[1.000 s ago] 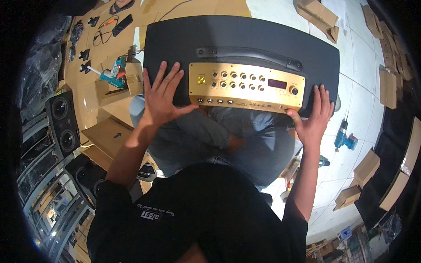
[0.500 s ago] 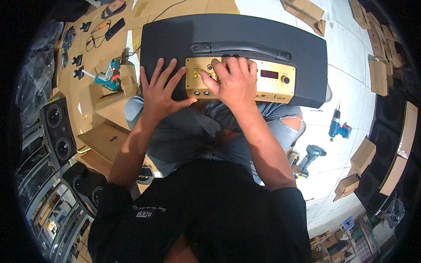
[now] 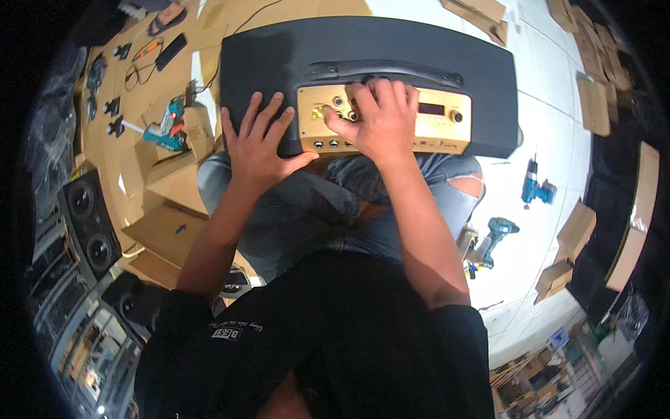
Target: The person assembles an electronic device by connecting wires to a circuit board, placing the board into a gold front panel, and securing the panel to a black enclosure using a cordless drill and screws.
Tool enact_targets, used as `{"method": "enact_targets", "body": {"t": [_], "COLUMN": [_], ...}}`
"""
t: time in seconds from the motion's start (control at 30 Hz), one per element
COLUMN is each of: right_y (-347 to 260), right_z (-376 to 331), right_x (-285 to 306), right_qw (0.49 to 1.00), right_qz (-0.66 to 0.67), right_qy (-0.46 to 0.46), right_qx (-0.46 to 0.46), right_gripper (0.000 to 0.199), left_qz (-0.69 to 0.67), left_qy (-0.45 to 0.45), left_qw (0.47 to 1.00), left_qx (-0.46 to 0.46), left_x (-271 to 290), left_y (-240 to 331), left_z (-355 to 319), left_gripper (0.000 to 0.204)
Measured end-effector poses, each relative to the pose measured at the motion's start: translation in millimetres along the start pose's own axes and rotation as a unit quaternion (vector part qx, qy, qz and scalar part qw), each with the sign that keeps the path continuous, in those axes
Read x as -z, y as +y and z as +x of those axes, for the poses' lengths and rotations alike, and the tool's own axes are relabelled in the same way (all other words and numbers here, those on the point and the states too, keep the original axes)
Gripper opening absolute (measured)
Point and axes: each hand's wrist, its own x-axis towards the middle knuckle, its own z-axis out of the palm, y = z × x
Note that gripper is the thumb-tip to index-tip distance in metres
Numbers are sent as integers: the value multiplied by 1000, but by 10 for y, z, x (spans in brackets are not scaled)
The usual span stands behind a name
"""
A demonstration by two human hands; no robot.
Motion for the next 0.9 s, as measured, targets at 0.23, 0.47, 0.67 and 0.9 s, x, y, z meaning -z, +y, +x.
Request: {"method": "enact_targets", "body": {"t": [0.23, 0.47, 0.67, 0.9], "right_y": [58, 10, 44, 413], "right_z": [63, -4, 57, 57], "right_x": [107, 220, 243, 191], "right_qw": [998, 995, 997, 996], "right_qz": [54, 98, -55, -55], "right_qy": [15, 12, -46, -65], "right_qx": [-5, -16, -17, -35], "right_gripper": [61, 53, 53, 54], "left_qz": [-158, -137, -139, -138], "left_qy": [-70, -72, -37, -40], "left_qw": [985, 984, 985, 984], "left_qx": [-27, -88, -98, -109], "left_x": [102, -305, -269, -286], "left_y": [225, 353, 355, 420], "left_z": [810, 1139, 1134, 1184], "left_gripper": [123, 80, 81, 90]}}
